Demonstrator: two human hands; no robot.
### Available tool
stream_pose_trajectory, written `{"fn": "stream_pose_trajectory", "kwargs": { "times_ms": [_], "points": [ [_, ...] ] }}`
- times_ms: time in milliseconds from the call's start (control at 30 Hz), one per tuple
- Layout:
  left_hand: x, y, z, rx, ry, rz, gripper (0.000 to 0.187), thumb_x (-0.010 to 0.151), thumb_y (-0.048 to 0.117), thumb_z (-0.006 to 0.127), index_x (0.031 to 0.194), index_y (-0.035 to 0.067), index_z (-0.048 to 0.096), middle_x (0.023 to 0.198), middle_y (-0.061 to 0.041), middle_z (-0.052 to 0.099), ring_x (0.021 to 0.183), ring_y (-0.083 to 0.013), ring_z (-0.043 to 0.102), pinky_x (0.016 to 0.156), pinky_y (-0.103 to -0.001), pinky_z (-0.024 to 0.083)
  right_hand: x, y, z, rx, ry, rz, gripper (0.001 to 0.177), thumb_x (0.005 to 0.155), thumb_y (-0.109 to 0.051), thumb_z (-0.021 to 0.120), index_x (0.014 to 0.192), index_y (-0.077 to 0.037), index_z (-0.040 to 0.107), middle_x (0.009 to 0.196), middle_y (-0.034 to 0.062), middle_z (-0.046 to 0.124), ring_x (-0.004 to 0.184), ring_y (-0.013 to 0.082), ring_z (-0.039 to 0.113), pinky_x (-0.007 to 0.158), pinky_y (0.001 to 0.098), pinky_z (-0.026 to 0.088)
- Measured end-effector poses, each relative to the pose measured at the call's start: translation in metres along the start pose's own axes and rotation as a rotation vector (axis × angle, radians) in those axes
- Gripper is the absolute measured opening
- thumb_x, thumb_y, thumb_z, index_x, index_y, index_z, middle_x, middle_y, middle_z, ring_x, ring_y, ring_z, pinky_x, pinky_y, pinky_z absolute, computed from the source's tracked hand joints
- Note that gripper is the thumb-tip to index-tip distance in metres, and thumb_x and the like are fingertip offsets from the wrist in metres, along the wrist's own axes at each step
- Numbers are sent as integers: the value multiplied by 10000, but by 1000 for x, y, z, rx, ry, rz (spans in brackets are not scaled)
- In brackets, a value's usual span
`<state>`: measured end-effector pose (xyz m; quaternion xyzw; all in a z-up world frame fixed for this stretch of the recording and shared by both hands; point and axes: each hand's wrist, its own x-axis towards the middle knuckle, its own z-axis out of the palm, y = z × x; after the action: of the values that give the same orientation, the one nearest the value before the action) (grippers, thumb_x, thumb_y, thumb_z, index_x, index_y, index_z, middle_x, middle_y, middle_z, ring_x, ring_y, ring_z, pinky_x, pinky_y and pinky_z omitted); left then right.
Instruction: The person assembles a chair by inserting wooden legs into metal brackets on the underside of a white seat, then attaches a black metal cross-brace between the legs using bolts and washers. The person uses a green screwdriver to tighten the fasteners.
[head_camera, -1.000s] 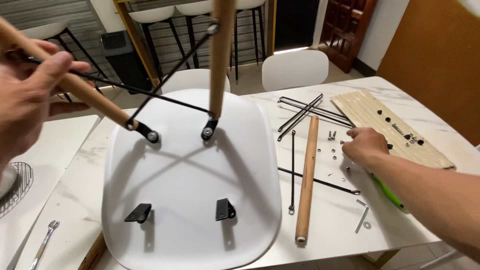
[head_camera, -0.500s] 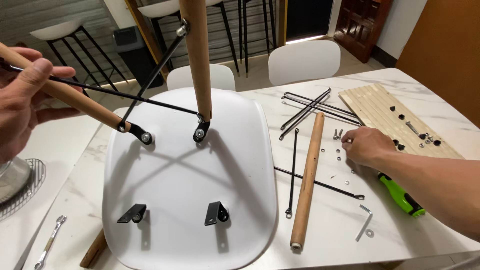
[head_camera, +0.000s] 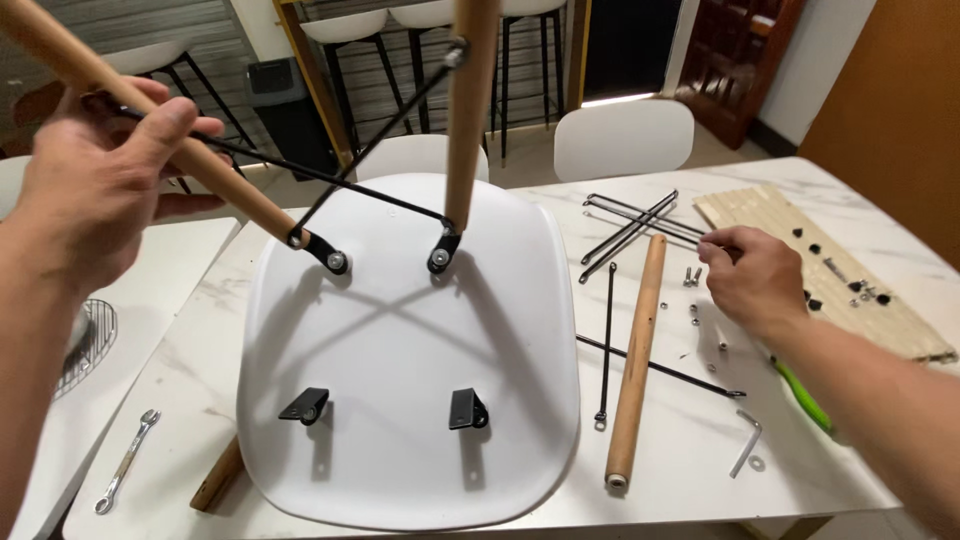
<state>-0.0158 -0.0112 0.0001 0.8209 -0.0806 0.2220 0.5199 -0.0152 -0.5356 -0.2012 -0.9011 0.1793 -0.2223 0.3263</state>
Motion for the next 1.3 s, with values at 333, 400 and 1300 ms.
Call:
{"fn": "stream_pose_trajectory", "kwargs": {
  "times_ms": [333,400,1300],
  "points": [
    [14,-9,-16,-43,-52,-82,251,1021,312,604,1201,139,576,1140,-61,685,1121,-208,687,996,-394,542,-162,-157,-18,316,223,138,247,872,-153,799,1101,-60,787,920,71,788,825,150,724,769,281,567],
    [15,-15,-19,-78,-101,0,265,1050,336,579,1210,125,574,1142,-75,692,1112,-210,679,997,-391,538,-171,-192,-24,392,210,88,274,872,-155,799,1112,-25,776,948,91,790,848,174,730,783,278,573],
    [19,-21,-27,-126,2,26,828,857,330,773,1512,104,320,834,-19,628,737,-107,702,680,-279,632,-48,-482,77,814,-710,-212,163,827,-6,750,989,-1,739,868,73,716,699,128,629,601,249,526]
  ]
}}
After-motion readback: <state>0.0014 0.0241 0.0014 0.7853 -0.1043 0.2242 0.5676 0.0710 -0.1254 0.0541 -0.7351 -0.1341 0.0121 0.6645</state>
